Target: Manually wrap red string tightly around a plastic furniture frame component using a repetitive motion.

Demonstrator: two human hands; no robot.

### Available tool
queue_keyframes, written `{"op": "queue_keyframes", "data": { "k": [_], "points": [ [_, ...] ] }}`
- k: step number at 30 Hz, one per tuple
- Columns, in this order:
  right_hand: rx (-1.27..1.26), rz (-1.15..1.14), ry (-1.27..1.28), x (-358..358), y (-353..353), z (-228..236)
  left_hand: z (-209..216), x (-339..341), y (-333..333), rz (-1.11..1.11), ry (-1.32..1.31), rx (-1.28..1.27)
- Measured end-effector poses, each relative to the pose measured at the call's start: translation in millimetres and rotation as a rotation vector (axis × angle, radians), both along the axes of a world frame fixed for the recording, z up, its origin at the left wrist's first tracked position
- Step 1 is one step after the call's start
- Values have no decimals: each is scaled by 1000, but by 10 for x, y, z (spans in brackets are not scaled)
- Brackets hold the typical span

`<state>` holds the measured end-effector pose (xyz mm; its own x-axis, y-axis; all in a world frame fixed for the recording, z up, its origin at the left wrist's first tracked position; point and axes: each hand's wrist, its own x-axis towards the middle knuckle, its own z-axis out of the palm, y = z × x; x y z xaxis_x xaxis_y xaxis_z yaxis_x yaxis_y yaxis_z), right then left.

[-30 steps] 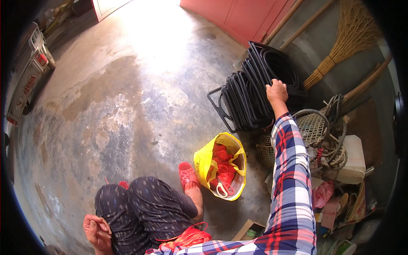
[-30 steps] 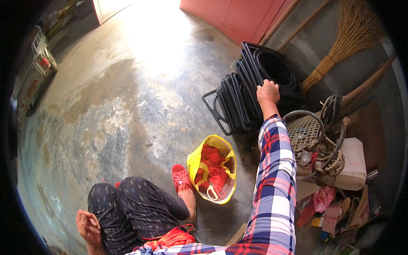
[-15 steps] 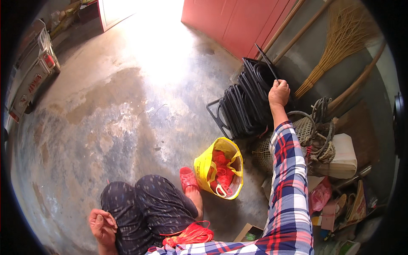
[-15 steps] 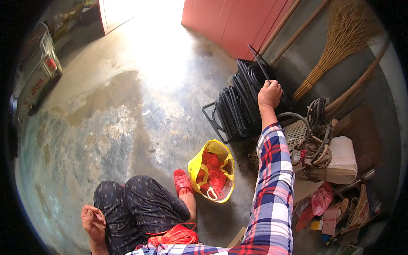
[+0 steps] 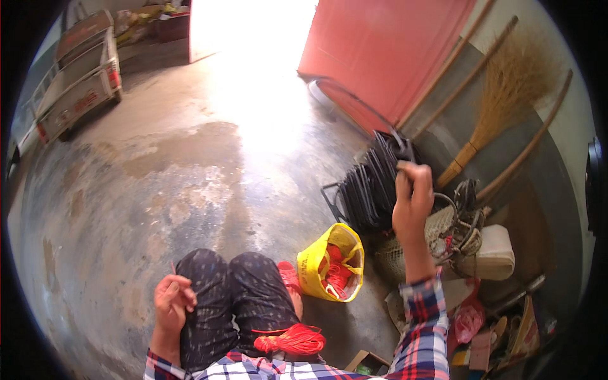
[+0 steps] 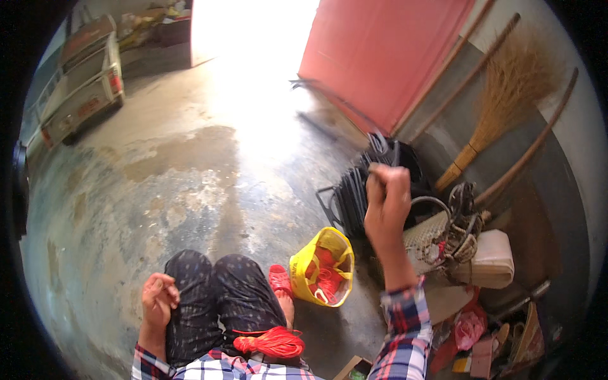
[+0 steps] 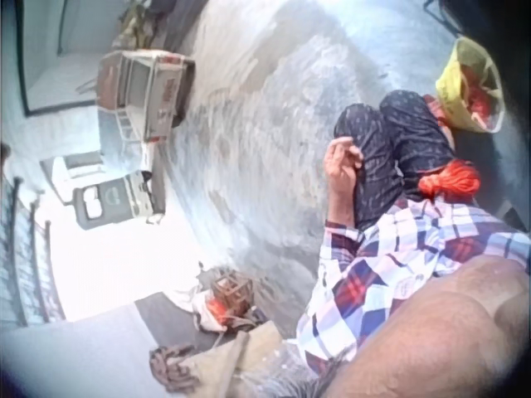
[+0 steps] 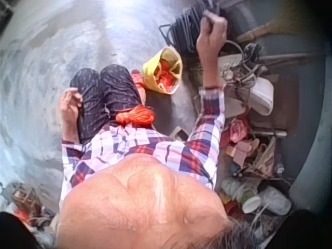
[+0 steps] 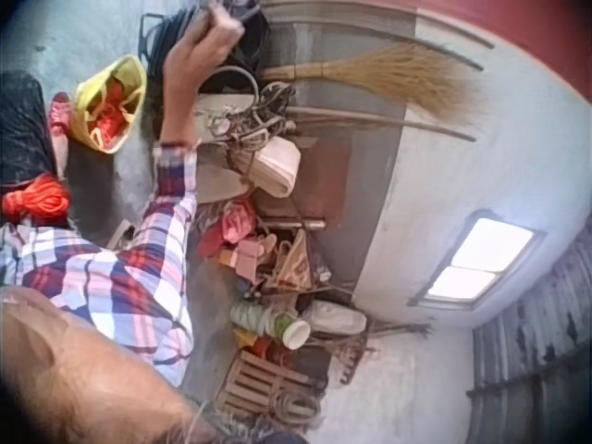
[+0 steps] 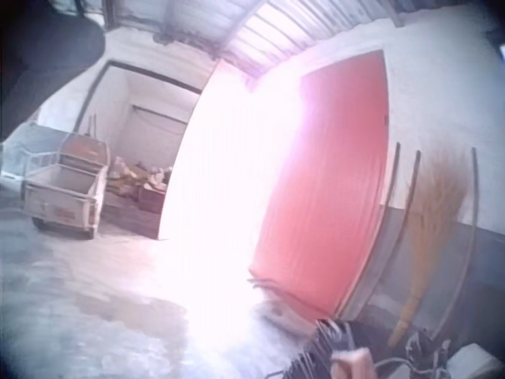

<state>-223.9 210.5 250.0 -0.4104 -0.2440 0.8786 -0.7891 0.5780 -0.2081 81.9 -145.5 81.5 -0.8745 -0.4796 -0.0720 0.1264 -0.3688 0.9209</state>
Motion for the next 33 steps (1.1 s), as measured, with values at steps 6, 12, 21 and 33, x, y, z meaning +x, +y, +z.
{"op": "queue_keyframes", "data": {
  "k": [6, 12, 21, 33],
  "points": [
    [241, 559, -14, 1400, -507, -254, 308, 15, -74, -145, 113, 542],
    [326, 770, -292, 2026, -660, -453, 90, 425, -318, -257, 272, 906],
    [310, 387, -864, 2374, -801, -1246, 90, 1039, -415, 99, 190, 414],
    [606, 374, -807, 2852, -517, -1301, -173, 1412, -313, 132, 107, 441]
  ]
}}
